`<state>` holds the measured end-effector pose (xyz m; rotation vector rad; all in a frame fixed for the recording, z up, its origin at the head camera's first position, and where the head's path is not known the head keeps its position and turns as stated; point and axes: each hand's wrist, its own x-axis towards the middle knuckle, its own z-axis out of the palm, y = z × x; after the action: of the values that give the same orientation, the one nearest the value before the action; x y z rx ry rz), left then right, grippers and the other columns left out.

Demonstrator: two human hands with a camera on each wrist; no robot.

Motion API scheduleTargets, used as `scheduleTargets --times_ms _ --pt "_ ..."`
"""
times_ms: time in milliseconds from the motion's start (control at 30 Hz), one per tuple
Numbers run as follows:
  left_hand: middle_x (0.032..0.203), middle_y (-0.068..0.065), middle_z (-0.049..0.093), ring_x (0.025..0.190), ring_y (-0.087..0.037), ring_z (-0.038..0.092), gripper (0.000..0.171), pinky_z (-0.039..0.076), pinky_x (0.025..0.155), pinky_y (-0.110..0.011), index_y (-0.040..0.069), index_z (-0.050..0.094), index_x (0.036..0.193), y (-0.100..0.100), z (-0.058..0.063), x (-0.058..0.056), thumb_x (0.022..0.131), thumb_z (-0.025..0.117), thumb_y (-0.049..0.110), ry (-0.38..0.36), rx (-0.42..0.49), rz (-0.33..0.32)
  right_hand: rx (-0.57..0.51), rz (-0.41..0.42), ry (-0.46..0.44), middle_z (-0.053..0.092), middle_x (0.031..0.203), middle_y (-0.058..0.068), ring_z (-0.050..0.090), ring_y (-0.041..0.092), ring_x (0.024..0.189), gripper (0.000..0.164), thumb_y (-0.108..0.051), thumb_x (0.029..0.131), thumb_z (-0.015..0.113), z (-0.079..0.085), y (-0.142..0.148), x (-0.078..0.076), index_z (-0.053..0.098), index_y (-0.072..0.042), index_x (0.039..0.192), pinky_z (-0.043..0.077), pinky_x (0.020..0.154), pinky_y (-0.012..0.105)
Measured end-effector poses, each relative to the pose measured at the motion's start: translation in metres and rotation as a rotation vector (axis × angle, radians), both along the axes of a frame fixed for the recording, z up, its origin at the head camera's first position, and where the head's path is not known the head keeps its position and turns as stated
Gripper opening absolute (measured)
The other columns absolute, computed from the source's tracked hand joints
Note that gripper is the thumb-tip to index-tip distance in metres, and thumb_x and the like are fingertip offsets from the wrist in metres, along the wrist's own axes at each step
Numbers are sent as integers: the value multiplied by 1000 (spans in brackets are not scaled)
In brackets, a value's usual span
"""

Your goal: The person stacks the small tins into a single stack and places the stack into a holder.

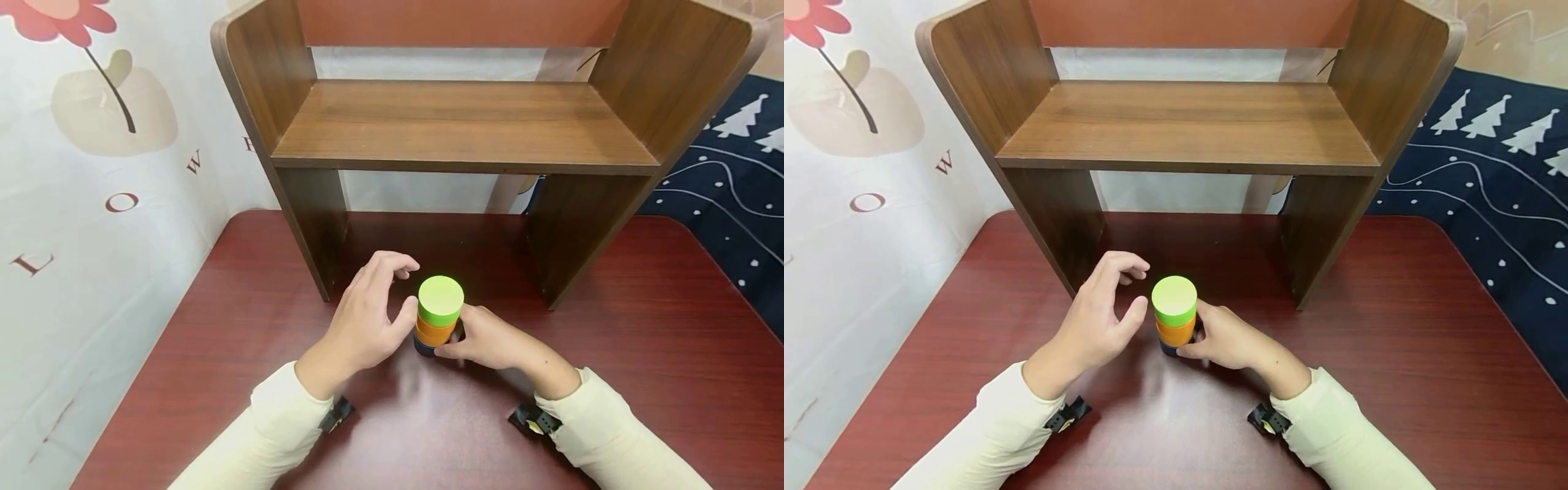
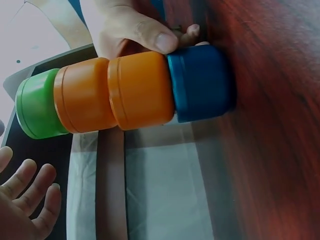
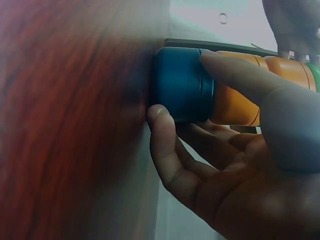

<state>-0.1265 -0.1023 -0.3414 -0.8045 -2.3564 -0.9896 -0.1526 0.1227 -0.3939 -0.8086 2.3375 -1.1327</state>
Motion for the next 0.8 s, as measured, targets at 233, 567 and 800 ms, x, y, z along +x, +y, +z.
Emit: scheduleTargets --times_ms 233,567,800 --pt "122 -4 52 106 -15 55 39 49 88 -32 11 51 123 4 -10 2 86 60 20 -34 -14 -11 -2 6 -30 66 69 4 65 20 54 38 -17 86 79 -1 1 1 55 -10 115 52 60 27" --pt "122 -2 52 104 -14 56 39 50 83 -32 13 53 121 1 -13 1 85 62 24 -14 -66 -16 19 -17 -5 65 67 -2 64 18 55 35 -13 82 81 -3 0 0 60 -9 109 53 57 27" --pt "132 -6 50 99 -17 62 41 52 74 -32 14 55 123 0 -15 1 84 66 21 62 -82 -83 -2 -24 -24 66 69 -1 65 21 56 35 -13 83 81 -3 -1 0 59 -11 111 54 58 29"
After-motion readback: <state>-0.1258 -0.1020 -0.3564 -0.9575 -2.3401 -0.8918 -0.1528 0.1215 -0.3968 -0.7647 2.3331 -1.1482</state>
